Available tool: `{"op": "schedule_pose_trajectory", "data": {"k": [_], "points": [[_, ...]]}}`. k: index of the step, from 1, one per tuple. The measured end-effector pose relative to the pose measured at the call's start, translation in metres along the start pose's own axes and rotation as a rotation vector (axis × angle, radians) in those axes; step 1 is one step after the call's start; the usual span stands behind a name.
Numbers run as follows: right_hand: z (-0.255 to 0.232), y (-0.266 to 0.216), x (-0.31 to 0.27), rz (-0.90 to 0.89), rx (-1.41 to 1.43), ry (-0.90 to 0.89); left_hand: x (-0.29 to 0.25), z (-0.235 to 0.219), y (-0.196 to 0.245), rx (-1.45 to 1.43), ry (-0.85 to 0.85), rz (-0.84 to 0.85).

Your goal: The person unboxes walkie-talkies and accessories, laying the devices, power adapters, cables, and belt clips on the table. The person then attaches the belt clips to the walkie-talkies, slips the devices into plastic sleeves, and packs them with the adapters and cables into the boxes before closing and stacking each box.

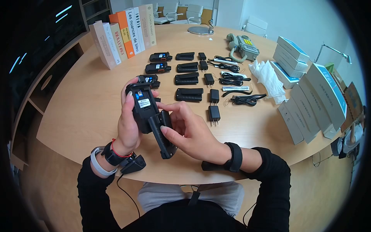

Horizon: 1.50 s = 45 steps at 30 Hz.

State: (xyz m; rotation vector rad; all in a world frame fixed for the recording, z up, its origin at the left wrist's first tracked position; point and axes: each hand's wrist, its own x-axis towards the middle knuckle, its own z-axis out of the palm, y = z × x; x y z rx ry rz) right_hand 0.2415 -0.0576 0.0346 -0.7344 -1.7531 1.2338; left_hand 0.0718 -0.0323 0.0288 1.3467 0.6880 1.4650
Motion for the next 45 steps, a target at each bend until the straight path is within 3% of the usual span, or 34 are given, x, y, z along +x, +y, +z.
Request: {"op": "schedule_pose_trajectory", "data": {"k": [4, 8, 19, 26, 29, 32, 36, 45], "points": [[-0.001, 0.004, -0.002, -0.048, 0.059, 0.051, -0.002, 0.002, 0.001, -0.115, -0.027, 0.020], [-0.007, 0.012, 0.001, 0.025, 0.305, 0.161, -0.002, 0.003, -0.001, -0.083, 0.007, 0.022], [-0.006, 0.011, 0.005, 0.164, 0.388, 0.166, -0.004, 0.003, 0.001, -0.092, 0.008, 0.021], [-0.008, 0.019, 0.003, 0.110, 0.331, 0.128, -0.003, 0.002, -0.001, -0.061, -0.012, 0.041], [-0.004, 0.006, -0.001, 0.016, 0.226, 0.008, -0.005, 0.001, 0.001, -0.003, -0.033, 0.065], [0.006, 0.007, -0.005, -0.074, 0.207, 0.023, -0.005, 0.000, 0.000, 0.050, -0.050, 0.093], [0.005, 0.003, -0.007, -0.056, 0.159, -0.019, -0.008, 0.000, 0.001, -0.052, -0.091, 0.117], [0.008, 0.012, -0.008, -0.093, 0.044, -0.023, -0.006, -0.003, -0.007, 0.046, -0.124, 0.104]]}}
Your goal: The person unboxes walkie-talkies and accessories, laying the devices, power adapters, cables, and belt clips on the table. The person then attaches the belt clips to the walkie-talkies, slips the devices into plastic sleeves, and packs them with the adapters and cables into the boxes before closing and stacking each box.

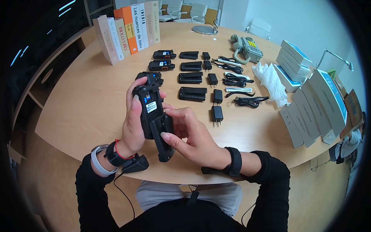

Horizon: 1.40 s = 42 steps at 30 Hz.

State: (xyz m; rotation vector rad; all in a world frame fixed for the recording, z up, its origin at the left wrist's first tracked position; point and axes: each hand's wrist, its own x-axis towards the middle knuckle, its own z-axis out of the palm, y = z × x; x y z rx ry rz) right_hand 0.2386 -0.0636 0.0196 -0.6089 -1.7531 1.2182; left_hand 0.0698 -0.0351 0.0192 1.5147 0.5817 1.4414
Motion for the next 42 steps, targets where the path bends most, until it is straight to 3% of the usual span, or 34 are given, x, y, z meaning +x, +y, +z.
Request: {"op": "schedule_pose_trajectory", "data": {"k": [3, 6, 18, 42], "points": [[-0.001, 0.011, -0.002, -0.140, -0.158, 0.014, -0.001, 0.001, 0.003, -0.068, -0.038, -0.038], [-0.002, 0.013, -0.005, -0.135, -0.216, 0.005, -0.003, 0.004, 0.002, -0.081, -0.055, 0.003], [0.006, 0.016, -0.010, -0.427, -0.265, -0.008, -0.013, 0.008, 0.009, -0.125, -0.093, 0.107], [0.008, 0.017, -0.012, -0.474, -0.259, -0.063, -0.014, 0.006, 0.013, -0.155, -0.103, 0.127]]}}
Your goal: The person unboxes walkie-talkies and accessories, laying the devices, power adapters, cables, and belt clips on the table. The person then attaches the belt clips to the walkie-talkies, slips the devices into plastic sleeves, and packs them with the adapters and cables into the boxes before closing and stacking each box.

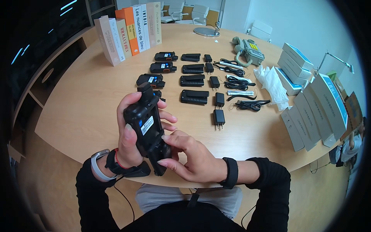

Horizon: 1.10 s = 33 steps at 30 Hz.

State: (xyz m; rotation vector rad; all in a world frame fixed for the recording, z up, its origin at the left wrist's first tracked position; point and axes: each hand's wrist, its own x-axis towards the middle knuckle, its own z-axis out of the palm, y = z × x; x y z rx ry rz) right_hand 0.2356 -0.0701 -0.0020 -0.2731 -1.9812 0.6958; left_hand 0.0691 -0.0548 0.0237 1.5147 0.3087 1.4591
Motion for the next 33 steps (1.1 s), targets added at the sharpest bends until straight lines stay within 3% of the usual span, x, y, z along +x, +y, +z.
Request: {"op": "schedule_pose_trajectory", "data": {"k": [15, 19, 21, 33], "points": [[0.000, -0.004, 0.005, 0.191, 0.127, 0.070, 0.005, -0.001, -0.002, 0.041, 0.040, -0.071], [-0.007, -0.009, 0.007, 0.309, 0.086, 0.002, 0.005, -0.001, -0.001, -0.042, 0.042, -0.103], [-0.006, -0.004, 0.006, 0.411, 0.334, 0.047, 0.006, -0.001, -0.002, -0.028, 0.050, -0.113], [-0.006, -0.006, 0.014, 0.419, 0.443, 0.092, 0.005, 0.000, -0.005, 0.010, 0.041, -0.131]]}}
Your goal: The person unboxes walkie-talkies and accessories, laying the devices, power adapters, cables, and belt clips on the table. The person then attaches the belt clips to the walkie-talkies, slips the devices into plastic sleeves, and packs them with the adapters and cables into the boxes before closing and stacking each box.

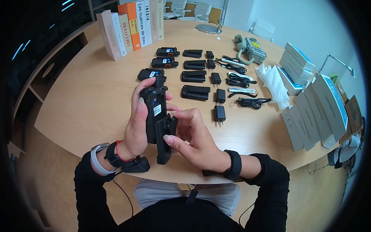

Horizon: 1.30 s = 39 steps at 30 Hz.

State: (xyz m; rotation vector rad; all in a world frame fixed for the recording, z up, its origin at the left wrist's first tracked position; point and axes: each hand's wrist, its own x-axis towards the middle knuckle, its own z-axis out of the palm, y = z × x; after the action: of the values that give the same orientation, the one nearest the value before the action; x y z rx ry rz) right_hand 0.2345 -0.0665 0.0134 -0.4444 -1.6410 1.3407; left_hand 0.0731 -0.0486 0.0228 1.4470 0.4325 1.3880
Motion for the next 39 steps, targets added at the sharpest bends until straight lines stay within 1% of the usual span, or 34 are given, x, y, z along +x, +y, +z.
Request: {"op": "schedule_pose_trajectory", "data": {"k": [5, 7, 9, 10, 17, 19, 20, 22, 23, 33, 37, 39], "points": [[-0.001, -0.002, 0.000, 0.028, -0.020, 0.060, 0.000, -0.002, -0.004, 0.028, -0.022, -0.020], [-0.003, -0.002, 0.002, 0.038, -0.033, 0.082, -0.002, -0.001, -0.002, 0.023, -0.059, -0.083], [-0.004, -0.002, 0.004, 0.032, -0.013, 0.103, -0.003, -0.001, -0.002, 0.013, -0.060, -0.110], [-0.004, -0.002, 0.004, 0.031, -0.012, 0.105, -0.003, -0.001, -0.002, 0.005, -0.059, -0.136], [-0.006, -0.004, 0.005, 0.043, -0.022, 0.114, -0.003, 0.002, 0.001, -0.017, -0.071, -0.180], [-0.006, -0.005, 0.005, 0.055, -0.018, 0.123, -0.002, 0.000, -0.003, 0.110, -0.076, -0.184], [-0.008, -0.005, 0.006, 0.059, -0.009, 0.140, -0.002, 0.000, -0.003, 0.110, -0.079, -0.185], [-0.010, -0.005, 0.006, 0.063, -0.001, 0.161, -0.003, 0.002, -0.001, 0.007, -0.160, -0.273], [-0.011, -0.004, 0.007, 0.064, -0.022, 0.153, -0.003, 0.006, 0.001, 0.050, -0.125, -0.249], [-0.010, -0.003, 0.006, 0.048, -0.015, 0.162, -0.002, 0.003, 0.001, 0.074, -0.149, -0.246], [-0.009, -0.003, 0.006, 0.051, 0.003, 0.179, -0.001, 0.003, 0.003, 0.065, -0.151, -0.278], [-0.010, -0.002, 0.007, 0.089, 0.057, 0.194, 0.000, 0.002, 0.001, 0.055, -0.146, -0.286]]}}
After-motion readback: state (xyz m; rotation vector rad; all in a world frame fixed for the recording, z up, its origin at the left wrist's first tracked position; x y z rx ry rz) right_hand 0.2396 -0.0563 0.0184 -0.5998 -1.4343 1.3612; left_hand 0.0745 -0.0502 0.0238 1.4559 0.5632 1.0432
